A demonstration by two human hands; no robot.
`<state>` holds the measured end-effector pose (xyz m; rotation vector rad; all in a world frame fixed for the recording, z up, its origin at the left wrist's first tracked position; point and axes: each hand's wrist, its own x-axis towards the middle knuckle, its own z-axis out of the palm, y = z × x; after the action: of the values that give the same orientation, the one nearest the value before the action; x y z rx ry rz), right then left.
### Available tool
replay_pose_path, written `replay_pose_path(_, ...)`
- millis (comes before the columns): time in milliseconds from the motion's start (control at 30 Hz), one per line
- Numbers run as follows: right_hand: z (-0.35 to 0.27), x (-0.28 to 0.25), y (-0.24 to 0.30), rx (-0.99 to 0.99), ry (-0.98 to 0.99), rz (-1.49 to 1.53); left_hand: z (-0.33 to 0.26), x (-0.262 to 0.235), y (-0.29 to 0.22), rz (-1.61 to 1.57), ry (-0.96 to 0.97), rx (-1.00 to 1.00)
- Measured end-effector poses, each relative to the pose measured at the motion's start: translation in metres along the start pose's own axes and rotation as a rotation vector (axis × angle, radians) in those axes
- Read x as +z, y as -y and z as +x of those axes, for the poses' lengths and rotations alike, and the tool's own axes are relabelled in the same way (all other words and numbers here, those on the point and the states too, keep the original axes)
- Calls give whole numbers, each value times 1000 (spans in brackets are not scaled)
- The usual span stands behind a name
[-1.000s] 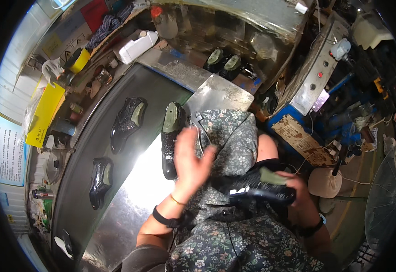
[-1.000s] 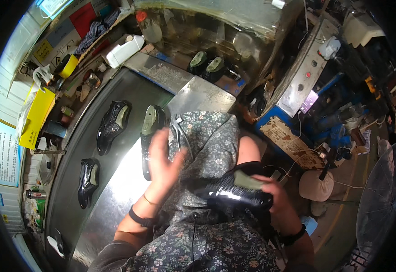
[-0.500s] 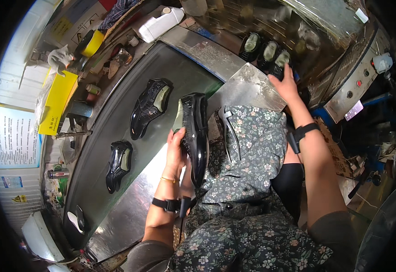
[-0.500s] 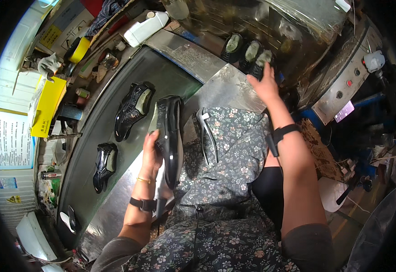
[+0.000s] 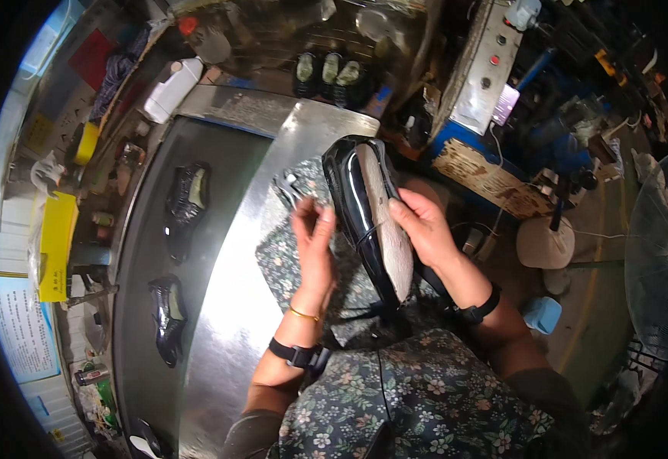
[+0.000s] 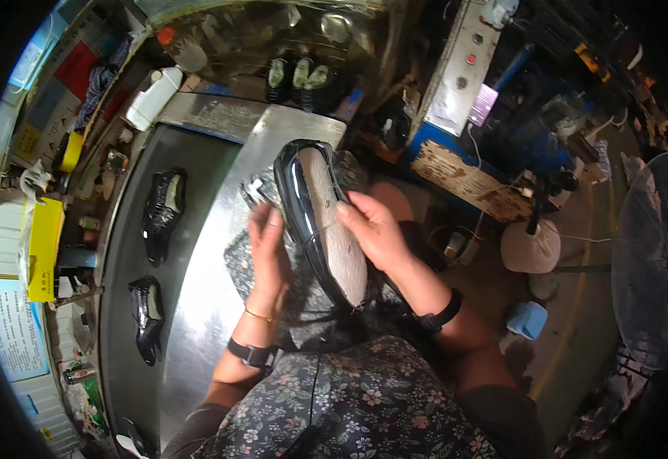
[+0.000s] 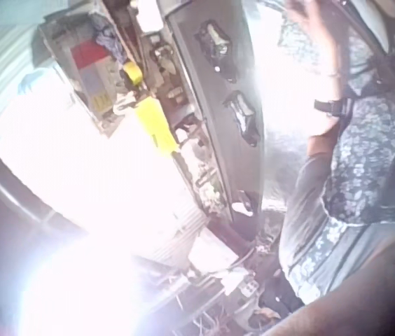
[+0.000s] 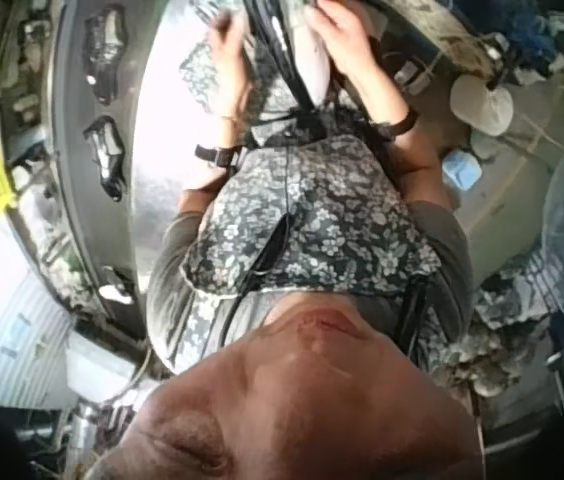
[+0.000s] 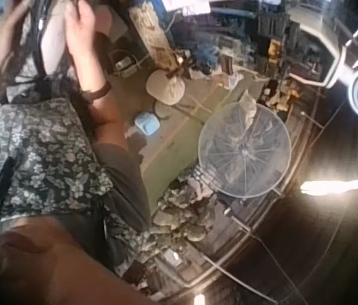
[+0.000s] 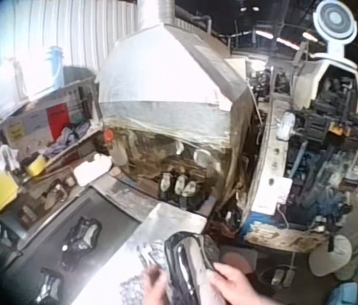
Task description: The recorder is inspecting and preparing shoes for further manufacturing processes, using scissors to trim excess material.
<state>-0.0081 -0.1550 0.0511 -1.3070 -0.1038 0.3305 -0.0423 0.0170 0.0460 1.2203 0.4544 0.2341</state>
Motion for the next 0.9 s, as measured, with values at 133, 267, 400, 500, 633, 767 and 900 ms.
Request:
replay_pose_path(133, -28, -41, -20, -70, 62, -192, 9, 3, 9, 289, 304, 390)
replay_pose_path(267, -36, -56, -42, 201, 176, -43, 12, 2, 26, 63, 388, -187)
replay_pose_path(400, -24, -62, -48, 499, -21, 26, 18, 5, 42, 207, 352, -149)
replay_pose_path(500, -16, -62, -46, 400, 32, -113, 24, 7, 47, 185, 384, -182)
replay_pose_path(633, -8, -60, -48, 386, 1, -115, 30, 8, 47, 261, 339, -170)
replay_pose_path(767, -4, -65, -54, 402, -8, 5, 31, 8, 46, 259, 368, -178)
replay_pose_path(900, -1, -74, -57, 417, 47, 64, 34, 8, 47, 255, 386, -157)
